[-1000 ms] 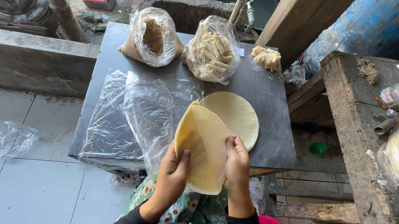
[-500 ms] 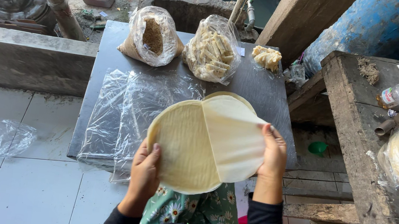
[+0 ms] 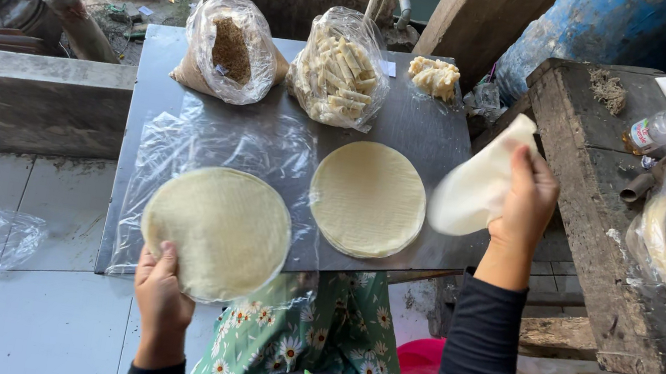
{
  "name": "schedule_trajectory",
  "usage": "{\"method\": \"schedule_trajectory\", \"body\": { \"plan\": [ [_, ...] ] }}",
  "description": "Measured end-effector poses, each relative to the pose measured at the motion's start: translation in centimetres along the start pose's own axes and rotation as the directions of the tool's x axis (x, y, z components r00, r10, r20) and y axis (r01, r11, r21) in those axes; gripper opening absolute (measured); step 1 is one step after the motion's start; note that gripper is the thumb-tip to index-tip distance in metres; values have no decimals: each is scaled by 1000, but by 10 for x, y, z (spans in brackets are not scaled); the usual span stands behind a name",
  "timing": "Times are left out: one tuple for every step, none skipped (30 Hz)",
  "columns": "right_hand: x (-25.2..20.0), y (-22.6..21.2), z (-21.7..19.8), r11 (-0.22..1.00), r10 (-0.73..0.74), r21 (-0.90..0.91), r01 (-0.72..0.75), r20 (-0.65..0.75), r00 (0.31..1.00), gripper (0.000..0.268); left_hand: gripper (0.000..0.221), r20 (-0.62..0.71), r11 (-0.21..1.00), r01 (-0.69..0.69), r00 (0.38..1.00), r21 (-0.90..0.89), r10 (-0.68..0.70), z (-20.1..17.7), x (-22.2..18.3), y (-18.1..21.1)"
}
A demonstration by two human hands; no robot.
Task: The person separates thin dough sheets by hand from stacks on a table and places them one by one into different piles.
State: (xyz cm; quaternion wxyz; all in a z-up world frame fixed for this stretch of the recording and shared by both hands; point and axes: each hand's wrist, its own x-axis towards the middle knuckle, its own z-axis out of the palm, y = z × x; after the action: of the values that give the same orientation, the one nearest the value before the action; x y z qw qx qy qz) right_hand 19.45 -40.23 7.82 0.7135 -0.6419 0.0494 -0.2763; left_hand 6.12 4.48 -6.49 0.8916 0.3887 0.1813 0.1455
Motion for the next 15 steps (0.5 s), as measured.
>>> {"method": "schedule_trajectory", "body": {
  "plan": [
    [4, -2, 4, 993, -66, -94, 71, 61, 996, 21, 32, -11, 1000, -22, 1000, 0, 22, -2, 2, 4],
    [5, 0, 12, 953, -80, -276, 123, 163, 983, 21, 33, -21, 999, -41, 999, 0, 41, -4, 3, 7],
    [3, 6, 23, 877, -75, -441, 189, 264, 962, 22, 33, -31, 998, -61, 998, 0, 61, -5, 3, 10],
    [-3, 16, 36, 834, -194, -403, 376, 424, 885, 19, 32, -43, 998, -62, 997, -4, 62, -5, 3, 12],
    [-10, 27, 50, 769, -295, -333, 545, 571, 766, 16, 32, -55, 998, -64, 996, -9, 63, -6, 3, 16],
    [-20, 38, 61, 711, -295, -355, 607, 634, 715, 16, 31, -68, 997, -70, 995, -15, 68, -7, 3, 18],
    [-31, 48, 71, 647, -287, -369, 667, 693, 661, 17, 32, -60, 997, -69, 996, -17, 68, -7, 3, 19],
    [-41, 59, 83, 570, -229, -417, 708, 747, 624, 16, 32, -56, 997, -70, 996, -18, 69, -9, 2, 21],
    [-49, 67, 92, 485, -165, -452, 748, 793, 586, 16, 32, -52, 997, -71, 996, -18, 70, -10, 2, 21],
    [-60, 72, 95, 472, -158, -458, 753, 796, 584, 18, 33, -44, 998, -68, 997, -13, 67, -11, 2, 21],
    [-71, 75, 96, 459, -151, -464, 757, 799, 582, 20, 33, -35, 998, -64, 997, -9, 64, -11, 2, 21],
    [-80, 77, 96, 446, -142, -472, 760, 801, 581, 23, 34, -26, 998, -59, 998, -3, 59, -12, 3, 21],
    [-86, 79, 96, 437, -173, -456, 775, 804, 570, 25, 33, -39, 998, -59, 997, 4, 59, -12, 3, 21],
    [-91, 80, 94, 427, -200, -445, 787, 803, 562, 27, 32, -49, 999, -53, 997, 12, 54, -13, 3, 21],
    [-95, 81, 92, 416, -227, -434, 799, 801, 554, 29, 32, -60, 999, -47, 997, 21, 48, -13, 3, 21]
  ]
}}
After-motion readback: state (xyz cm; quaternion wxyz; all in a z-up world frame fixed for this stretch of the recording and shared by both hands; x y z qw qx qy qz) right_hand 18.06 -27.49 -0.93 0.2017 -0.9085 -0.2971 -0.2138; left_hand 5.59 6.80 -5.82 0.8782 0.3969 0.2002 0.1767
